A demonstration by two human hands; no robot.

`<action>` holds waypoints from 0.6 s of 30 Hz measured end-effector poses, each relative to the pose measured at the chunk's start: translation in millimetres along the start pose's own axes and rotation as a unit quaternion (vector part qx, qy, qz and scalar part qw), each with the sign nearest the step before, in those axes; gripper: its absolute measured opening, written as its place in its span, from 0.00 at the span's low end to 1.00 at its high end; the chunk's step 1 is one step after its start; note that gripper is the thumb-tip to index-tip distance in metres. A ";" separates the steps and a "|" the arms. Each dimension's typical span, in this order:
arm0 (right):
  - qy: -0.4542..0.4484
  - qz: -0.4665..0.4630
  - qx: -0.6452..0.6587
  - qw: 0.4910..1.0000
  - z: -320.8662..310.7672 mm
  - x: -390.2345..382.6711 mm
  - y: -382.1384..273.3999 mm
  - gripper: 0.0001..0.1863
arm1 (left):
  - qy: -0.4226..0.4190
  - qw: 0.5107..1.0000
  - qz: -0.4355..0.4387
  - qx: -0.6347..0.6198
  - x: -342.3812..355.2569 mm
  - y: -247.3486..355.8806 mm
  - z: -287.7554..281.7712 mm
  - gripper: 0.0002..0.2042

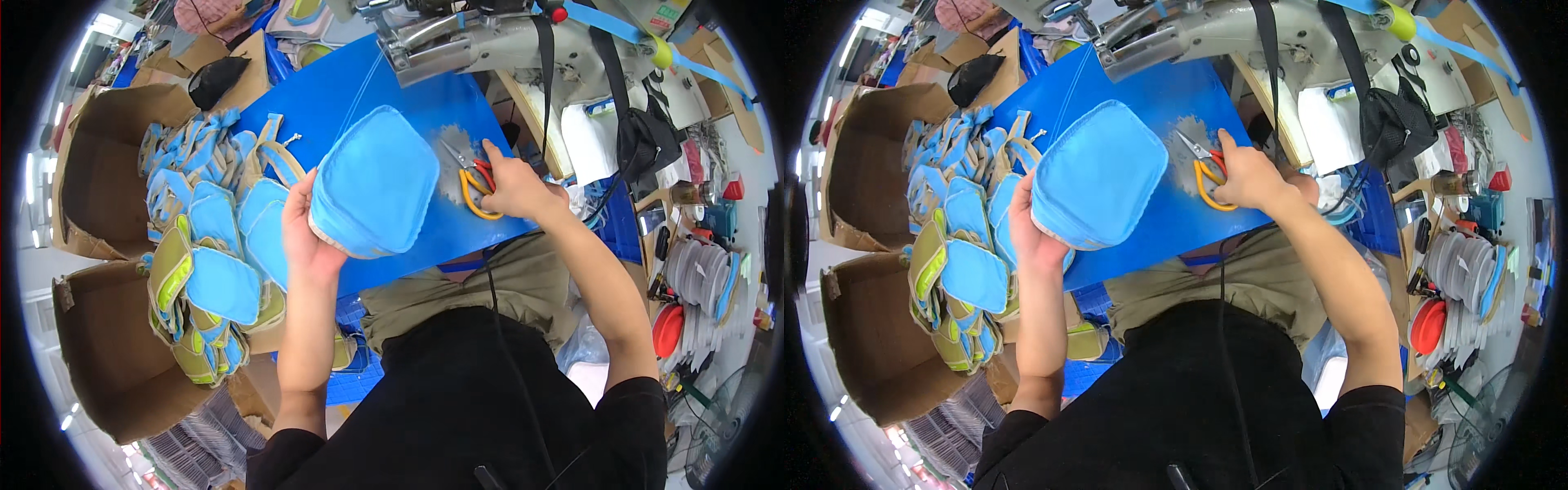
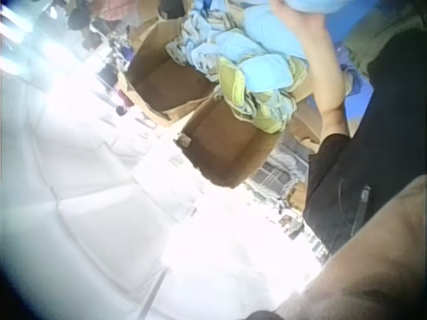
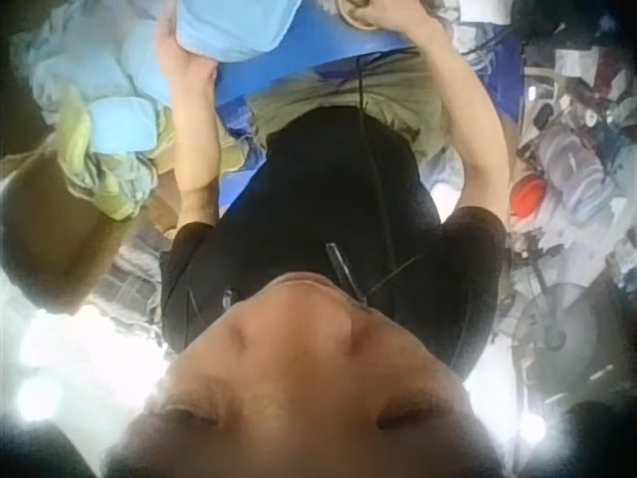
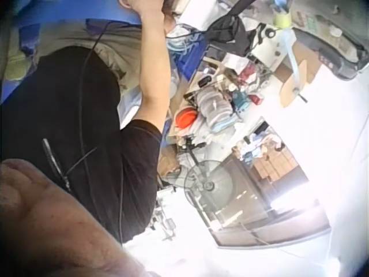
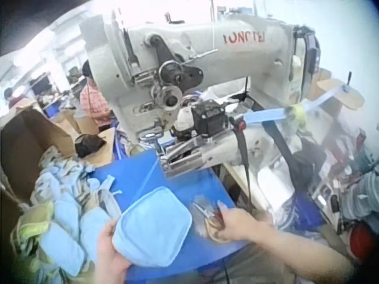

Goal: The person assembles small fabric pouches by inserting blue foam inserts into beige fabric shells, aligning edges, and sewing them on a machine. They trim excess thread with scissors and flip the pouches to inspect the seams, repeating the process for multiple units.

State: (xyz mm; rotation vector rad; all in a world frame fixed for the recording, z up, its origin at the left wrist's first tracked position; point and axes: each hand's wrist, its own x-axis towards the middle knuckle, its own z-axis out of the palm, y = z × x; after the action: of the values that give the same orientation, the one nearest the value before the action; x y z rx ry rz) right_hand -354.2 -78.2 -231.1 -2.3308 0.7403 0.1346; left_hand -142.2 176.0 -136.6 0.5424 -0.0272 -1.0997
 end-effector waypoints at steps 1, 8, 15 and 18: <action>-0.048 0.036 0.111 0.992 -12.0 -7.3 -6.7 0.47 | -0.025 1.000 -0.013 -0.010 0.8 1.2 -2.1 0.18; 0.069 -0.104 0.279 0.952 -28.7 -50.7 -70.0 0.37 | 0.020 0.999 -0.021 -0.027 10.4 -1.1 -3.2 0.16; 0.034 -0.115 0.248 0.961 -44.6 -39.4 -123.5 0.31 | 0.085 0.990 0.037 0.106 8.4 -13.8 17.7 0.16; 0.034 -0.077 0.209 0.974 -30.1 -35.5 -108.3 0.30 | 0.125 0.906 0.176 0.363 -11.0 -27.2 17.7 0.12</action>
State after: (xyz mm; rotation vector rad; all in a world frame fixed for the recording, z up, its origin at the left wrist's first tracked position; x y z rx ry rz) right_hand -327.9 -14.7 -135.3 -1.9848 0.5552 -0.1577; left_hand -175.1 169.1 -130.1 1.2924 -0.3101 -0.6293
